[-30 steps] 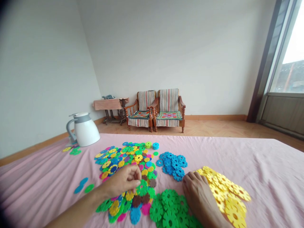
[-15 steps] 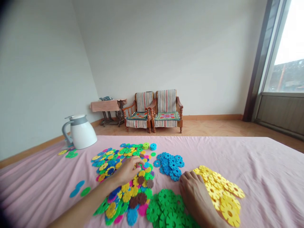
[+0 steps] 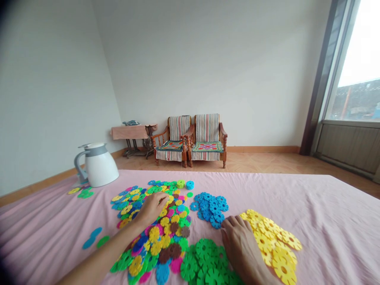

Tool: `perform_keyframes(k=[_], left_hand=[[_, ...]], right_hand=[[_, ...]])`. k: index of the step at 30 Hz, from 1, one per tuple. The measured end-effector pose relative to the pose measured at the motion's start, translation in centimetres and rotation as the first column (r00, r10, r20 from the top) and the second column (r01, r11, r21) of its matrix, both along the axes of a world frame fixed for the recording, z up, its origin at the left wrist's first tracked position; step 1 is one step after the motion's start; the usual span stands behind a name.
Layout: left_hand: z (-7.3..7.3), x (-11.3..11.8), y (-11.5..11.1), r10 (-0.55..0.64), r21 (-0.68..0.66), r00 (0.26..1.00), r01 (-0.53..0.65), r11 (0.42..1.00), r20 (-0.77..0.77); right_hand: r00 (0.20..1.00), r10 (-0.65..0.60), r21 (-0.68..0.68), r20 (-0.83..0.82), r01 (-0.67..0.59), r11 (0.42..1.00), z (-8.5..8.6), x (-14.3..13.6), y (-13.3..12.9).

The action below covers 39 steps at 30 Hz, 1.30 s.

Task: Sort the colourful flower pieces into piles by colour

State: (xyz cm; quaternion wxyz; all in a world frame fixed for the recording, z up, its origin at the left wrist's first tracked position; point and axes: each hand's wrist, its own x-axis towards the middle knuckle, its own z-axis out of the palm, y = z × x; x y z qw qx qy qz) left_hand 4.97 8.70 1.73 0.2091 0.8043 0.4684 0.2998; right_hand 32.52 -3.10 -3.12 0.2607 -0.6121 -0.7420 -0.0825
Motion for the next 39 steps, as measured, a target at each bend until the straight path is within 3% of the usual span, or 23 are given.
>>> perform_keyframes(k=[2,4,8,12,15,18,22,25,28,32,39], left_hand=[[-0.4,0.9,-1.7,-0.020,-0.054,0.997,0.024,0.998,0.069],[-1.0,2.1,-3.9,-0.082,-0.199,0.977,0.122,0.972,0.197],[-1.7,4.7,-8.3,-0.219,-0.293,0.914,0.325,0.899,0.343],[-1.4,5.4,-9.8,-0.238,-0.333,0.900,0.365,0.870,0.366],[-0.8,4.0,-9.2,-0.205,-0.249,0.946,0.268,0.930,0.251],[-0.1,1.9,-7.8,-0.148,-0.065,0.983,0.156,0.986,0.109],[0.4,-0.5,-5.4,-0.081,0.086,0.997,0.080,0.993,0.006],[0.3,-0.8,-3.6,-0.056,0.120,0.996,0.064,0.991,-0.069],[-0.1,-0.1,-2.1,-0.045,0.162,0.981,0.077,0.984,-0.189],[-0.8,0.9,-0.8,-0.037,0.179,0.916,0.118,0.977,-0.400],[-0.6,-0.5,-0.3,0.007,0.176,0.872,0.091,0.980,-0.489]], right_hand=[[0.998,0.025,0.032,-0.055,-0.023,0.999,0.3,-0.6,-0.2],[0.988,0.060,0.061,-0.141,-0.052,0.997,0.5,-1.7,-0.4],[0.912,0.162,0.038,-0.377,-0.160,0.986,0.8,-4.6,-1.3],[0.828,0.183,-0.034,-0.529,-0.236,0.971,1.5,-6.1,-1.8],[0.830,0.101,-0.021,-0.549,-0.134,0.991,2.1,-4.6,-1.5],[0.866,-0.115,0.014,-0.486,0.139,0.990,2.3,-1.0,-0.8],[0.850,-0.418,-0.065,-0.322,0.420,0.905,1.9,4.1,-0.4],[0.812,-0.547,-0.081,-0.203,0.542,0.836,1.4,6.1,-0.6],[0.823,-0.545,-0.008,-0.160,0.551,0.834,1.0,6.1,-0.6],[0.897,-0.422,0.041,-0.130,0.430,0.902,0.2,4.9,-0.1],[0.928,-0.355,0.052,-0.112,0.362,0.931,-0.7,5.0,0.4]])
